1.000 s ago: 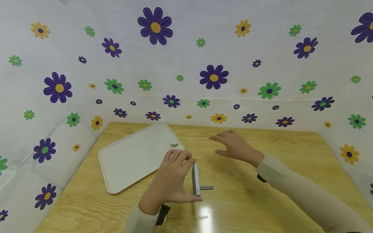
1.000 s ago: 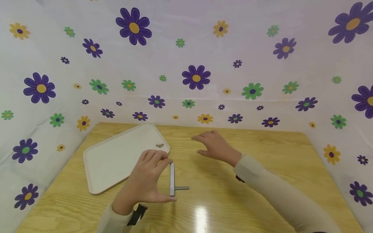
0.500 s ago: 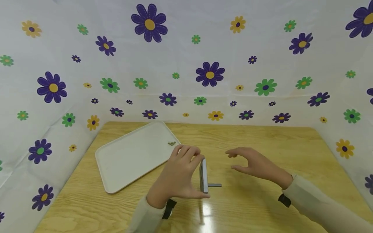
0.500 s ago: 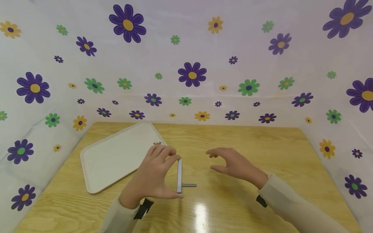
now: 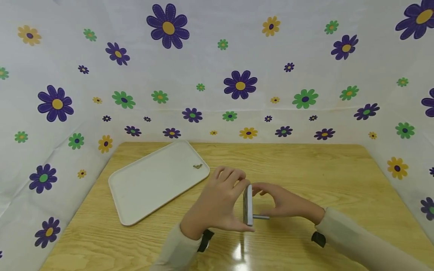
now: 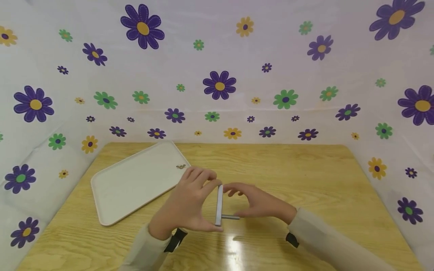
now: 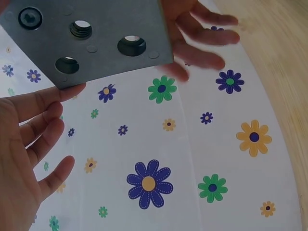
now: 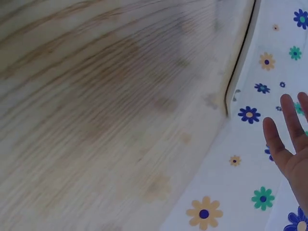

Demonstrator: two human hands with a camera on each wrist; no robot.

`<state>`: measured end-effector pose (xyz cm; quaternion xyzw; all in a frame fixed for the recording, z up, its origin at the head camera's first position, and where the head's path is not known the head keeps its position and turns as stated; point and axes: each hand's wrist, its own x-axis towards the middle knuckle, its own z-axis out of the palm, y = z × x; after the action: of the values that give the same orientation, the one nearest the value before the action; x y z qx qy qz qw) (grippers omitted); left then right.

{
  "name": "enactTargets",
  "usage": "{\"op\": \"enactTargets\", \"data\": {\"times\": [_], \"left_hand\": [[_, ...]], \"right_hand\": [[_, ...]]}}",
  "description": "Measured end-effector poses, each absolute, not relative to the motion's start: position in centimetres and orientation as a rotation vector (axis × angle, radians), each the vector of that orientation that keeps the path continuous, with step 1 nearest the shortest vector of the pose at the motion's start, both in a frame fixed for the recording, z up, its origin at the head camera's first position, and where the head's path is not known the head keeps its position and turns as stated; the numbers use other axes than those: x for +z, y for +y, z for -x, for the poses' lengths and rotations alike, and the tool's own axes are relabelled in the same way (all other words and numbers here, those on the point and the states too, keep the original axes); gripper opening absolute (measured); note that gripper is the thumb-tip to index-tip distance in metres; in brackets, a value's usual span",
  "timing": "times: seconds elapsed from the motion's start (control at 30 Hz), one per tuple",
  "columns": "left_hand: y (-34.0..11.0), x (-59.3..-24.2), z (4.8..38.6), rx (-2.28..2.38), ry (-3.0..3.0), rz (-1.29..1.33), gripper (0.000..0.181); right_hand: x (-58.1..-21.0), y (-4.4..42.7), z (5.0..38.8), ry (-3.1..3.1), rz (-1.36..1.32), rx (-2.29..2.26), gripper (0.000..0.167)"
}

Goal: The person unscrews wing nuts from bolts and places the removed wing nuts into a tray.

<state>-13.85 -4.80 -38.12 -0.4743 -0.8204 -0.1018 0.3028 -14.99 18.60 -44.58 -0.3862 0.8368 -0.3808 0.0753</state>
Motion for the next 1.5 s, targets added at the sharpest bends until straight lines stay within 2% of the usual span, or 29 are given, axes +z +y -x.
{"op": "enactTargets", "data": {"times": [0.17, 0.3, 0.63, 0.83, 1.03, 1.13, 1.27, 1.5], "left_hand": [[-4.5, -38.0, 13.8, -0.295, -2.153, 1.269, 0.089], [-4.5, -38.0, 13.7, -0.297, -2.171, 1.255, 0.09], [-4.6, -37.7, 13.7, -0.259, -2.171, 1.222, 0.089], [-4.3, -37.6, 13.4, -0.259, -2.235, 1.195, 0.092], [-4.2, -37.5, 13.3, -0.265, -2.346, 1.206, 0.098], [-4.4, -37.3, 13.2, -0.265, -2.385, 1.231, 0.098], [-4.8, -37.1, 13.3, -0.261, -2.421, 1.257, 0.085], [-5.0, -36.7, 13.4, -0.242, -2.389, 1.239, 0.057]], "right_hand": [[-44.2, 17.6, 14.7, 2.45, 1.216, -1.167, 0.084], [-44.5, 17.0, 14.5, 2.396, 1.305, -1.254, 0.088], [-44.7, 15.7, 14.0, 2.522, 1.289, -1.277, 0.086], [-44.6, 16.1, 13.9, 2.655, 1.282, -1.211, 0.08], [-44.1, 16.8, 13.8, 2.75, 1.247, -1.206, 0.084], [-44.2, 16.9, 14.0, 2.784, 1.288, -1.175, 0.079], [-44.2, 17.0, 14.2, 2.817, 1.299, -1.144, 0.073], [-44.2, 17.0, 14.3, 2.85, 1.277, -1.083, 0.075]]}}
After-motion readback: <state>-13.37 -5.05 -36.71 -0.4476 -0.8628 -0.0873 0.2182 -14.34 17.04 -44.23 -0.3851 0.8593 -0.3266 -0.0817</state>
